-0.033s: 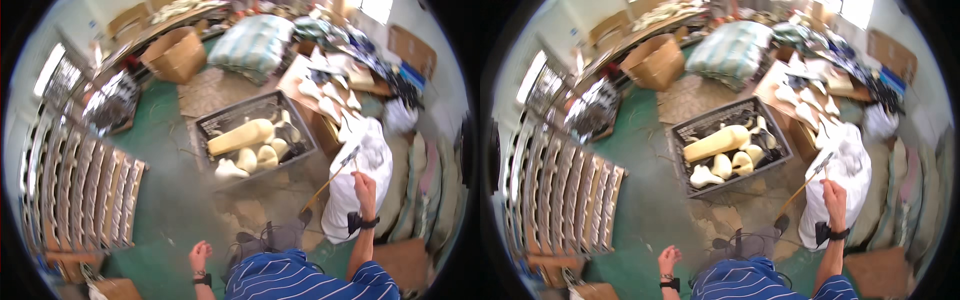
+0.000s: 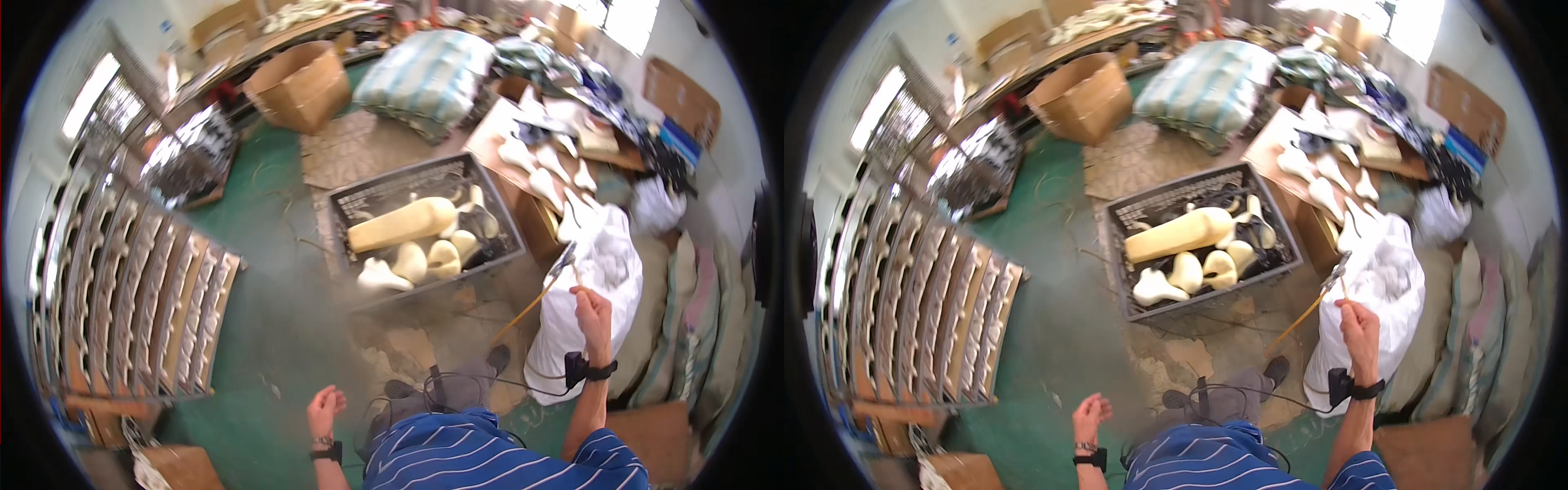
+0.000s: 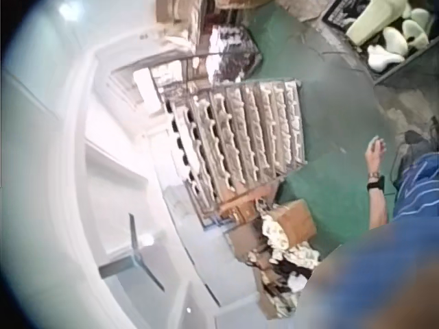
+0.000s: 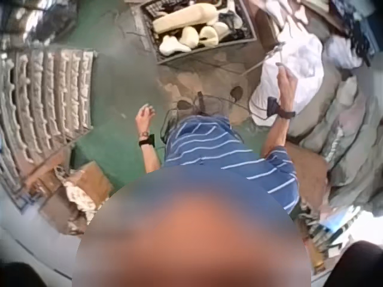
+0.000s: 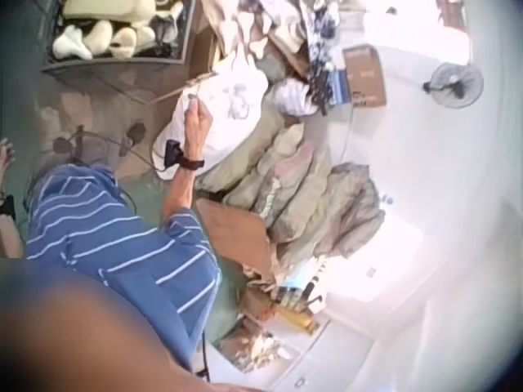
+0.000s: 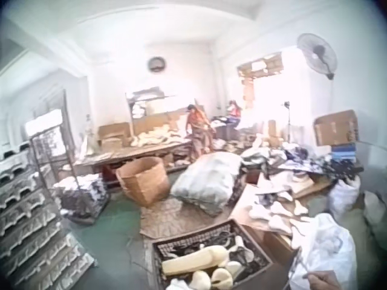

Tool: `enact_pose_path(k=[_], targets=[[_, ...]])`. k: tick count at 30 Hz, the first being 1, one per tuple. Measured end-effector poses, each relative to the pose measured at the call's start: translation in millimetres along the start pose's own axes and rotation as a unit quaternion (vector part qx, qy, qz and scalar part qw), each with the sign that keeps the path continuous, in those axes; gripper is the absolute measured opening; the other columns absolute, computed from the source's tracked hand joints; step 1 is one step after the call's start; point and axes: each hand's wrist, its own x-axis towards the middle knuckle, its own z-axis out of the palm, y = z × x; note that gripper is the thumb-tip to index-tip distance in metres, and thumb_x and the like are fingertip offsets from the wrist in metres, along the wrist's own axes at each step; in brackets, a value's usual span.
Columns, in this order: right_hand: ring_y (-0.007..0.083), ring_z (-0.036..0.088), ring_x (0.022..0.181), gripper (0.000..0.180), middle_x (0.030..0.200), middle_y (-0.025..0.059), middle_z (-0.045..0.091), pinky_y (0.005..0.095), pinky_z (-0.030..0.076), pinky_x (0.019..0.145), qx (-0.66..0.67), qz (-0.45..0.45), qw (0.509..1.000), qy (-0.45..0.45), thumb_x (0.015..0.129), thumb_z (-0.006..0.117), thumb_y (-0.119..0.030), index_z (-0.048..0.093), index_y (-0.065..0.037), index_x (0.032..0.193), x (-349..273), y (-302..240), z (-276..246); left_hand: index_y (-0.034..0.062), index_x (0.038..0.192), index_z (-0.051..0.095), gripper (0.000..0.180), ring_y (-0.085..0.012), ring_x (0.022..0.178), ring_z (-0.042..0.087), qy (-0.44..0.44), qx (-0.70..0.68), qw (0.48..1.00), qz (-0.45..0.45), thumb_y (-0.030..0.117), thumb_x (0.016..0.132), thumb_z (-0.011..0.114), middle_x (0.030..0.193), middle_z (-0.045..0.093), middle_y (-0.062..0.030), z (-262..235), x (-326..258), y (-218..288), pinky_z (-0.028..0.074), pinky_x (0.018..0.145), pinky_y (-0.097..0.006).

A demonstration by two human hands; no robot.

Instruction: The recorder is spraying bicycle saddles with a coating using an air spray gun and moving them on trays between production racks.

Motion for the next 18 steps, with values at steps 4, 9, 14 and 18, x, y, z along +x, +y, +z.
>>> enact_pose_path(k=[4,9,14,18], targets=[[-0.0001,0.037,0.055,0.023,0.065,-0.0105,0.046,0.0198,0.026,0.048,0.024,-0.032,0.986,-0.163,0.100,0.058,-0.019,0.071,-0.001,0.105,-61,-81,132,-0.0035,0.129,0.056,0.042,-0.0262,0.100,0.068,-0.098,-0.177,0.979,0.027,0.028,0.101,0.058,0.111,0.068,-0.0154,-36,18,55,0.057,0.090,-0.041],[0.0009,0.039,0.061,0.023,0.069,-0.0094,0.047,0.0210,0.029,0.051,0.024,-0.055,0.929,-0.366,0.099,0.058,-0.017,0.070,0.002,0.106,-126,-143,286,-0.0033,0.132,0.051,0.057,-0.0302,0.114,0.063,-0.221,-0.315,0.923,-0.003,0.045,0.101,0.052,0.122,0.062,-0.0202,-57,65,115,0.051,0.100,-0.046],[0.0137,0.058,0.062,0.022,0.074,0.0073,0.067,0.0304,0.046,0.058,-0.082,-0.213,0.818,-0.529,0.096,0.060,-0.013,0.068,0.002,0.110,-170,-168,416,-0.0030,0.113,0.052,0.057,-0.0313,0.106,0.063,-0.118,-0.556,0.823,-0.024,0.051,0.096,0.057,0.110,0.063,-0.0180,-120,103,173,0.053,0.092,-0.044],[0.0291,0.067,0.073,0.024,0.089,0.0170,0.070,0.0361,0.052,0.068,-0.067,-0.208,0.719,-0.660,0.095,0.062,-0.017,0.068,-0.001,0.112,-183,-186,512,0.0061,0.084,0.054,0.044,-0.0135,0.057,0.048,-0.012,-0.653,0.754,-0.071,0.048,0.098,0.058,0.063,0.045,0.0005,-211,159,137,0.047,0.057,-0.029]])
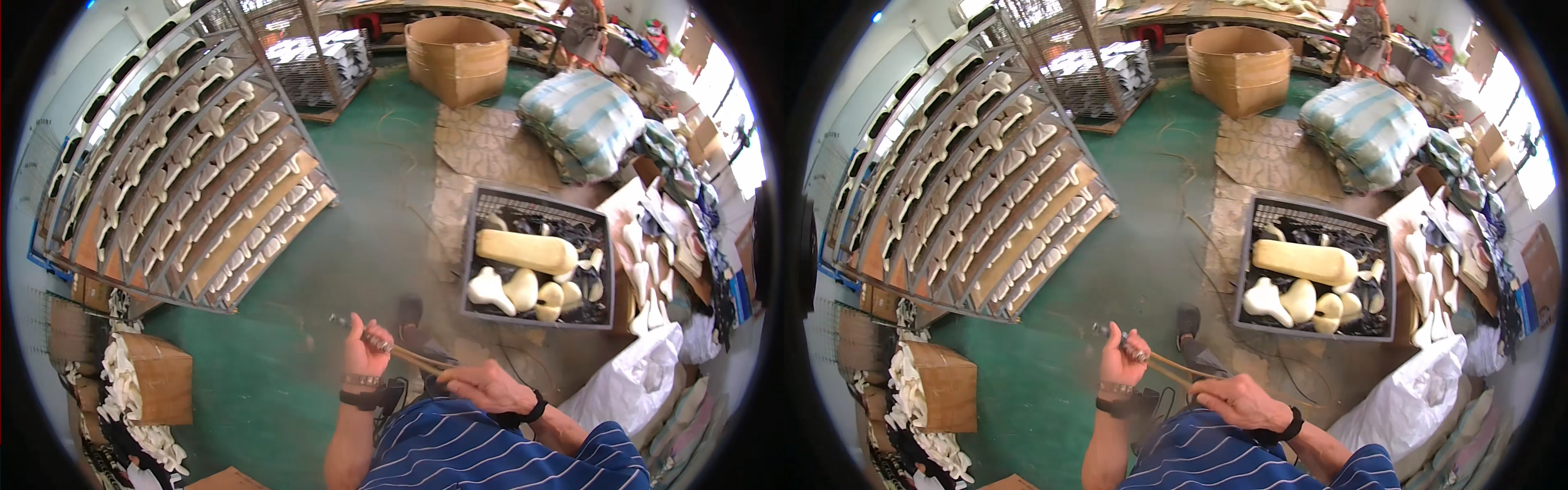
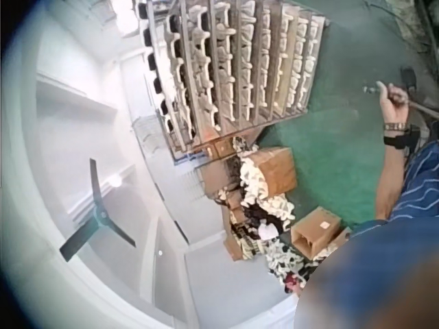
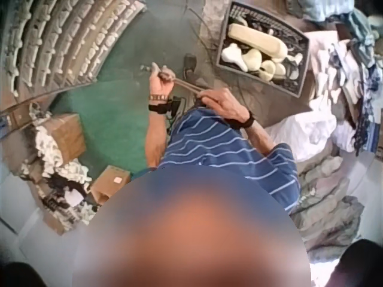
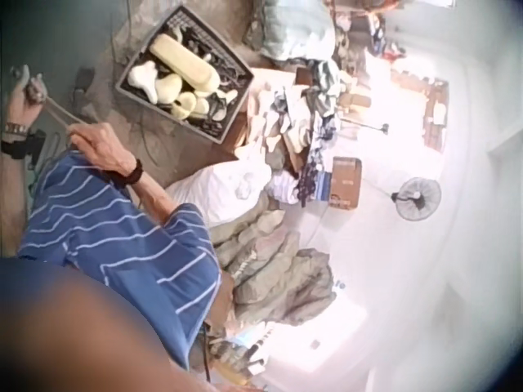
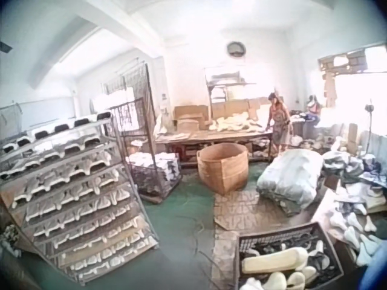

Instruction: The recorder is spraying bicycle saddles with a coating using an air spray gun and moving them on trays between production racks.

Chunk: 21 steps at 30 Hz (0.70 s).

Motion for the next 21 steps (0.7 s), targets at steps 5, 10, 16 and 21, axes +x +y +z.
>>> enact_pose_path(k=[5,10,16,21], targets=[[0.0289,0.064,0.105,0.052,0.116,0.0170,0.064,0.0400,0.050,0.088,0.026,-0.060,0.993,-0.103,0.094,0.065,-0.038,0.057,-0.002,0.131,146,55,-29,0.0103,0.087,0.054,0.036,-0.0068,0.048,0.036,0.036,-0.008,0.998,0.049,0.043,0.101,0.053,0.061,0.038,0.0048,56,46,70,0.034,0.039,-0.023],[0.0349,0.033,0.143,0.087,0.153,0.0260,0.035,0.0409,0.026,0.118,0.065,-0.023,0.997,0.046,0.097,0.049,-0.058,0.028,0.008,0.149,325,61,-51,0.0115,0.090,0.049,0.033,-0.0070,0.046,0.034,-0.036,0.175,0.967,0.181,0.042,0.102,0.052,0.063,0.034,0.0048,209,87,119,0.029,0.037,-0.023],[0.0198,0.059,0.100,0.085,0.106,0.0098,0.065,0.0337,0.046,0.091,0.354,0.062,0.923,-0.135,0.096,0.047,-0.067,0.043,0.004,0.144,417,23,-99,0.0090,0.103,0.050,0.032,-0.0056,0.041,0.030,-0.212,0.348,0.859,0.308,0.041,0.102,0.053,0.063,0.034,0.0042,358,181,195,0.024,0.033,-0.023],[0.0110,0.053,0.081,0.058,0.086,0.0022,0.061,0.0276,0.043,0.073,0.167,0.085,0.982,-0.009,0.091,0.069,-0.049,0.063,-0.002,0.125,424,66,-163,0.0061,0.105,0.051,0.035,-0.0059,0.041,0.030,-0.331,0.379,0.805,0.314,0.041,0.102,0.053,0.063,0.033,0.0035,465,292,257,0.024,0.032,-0.023]])
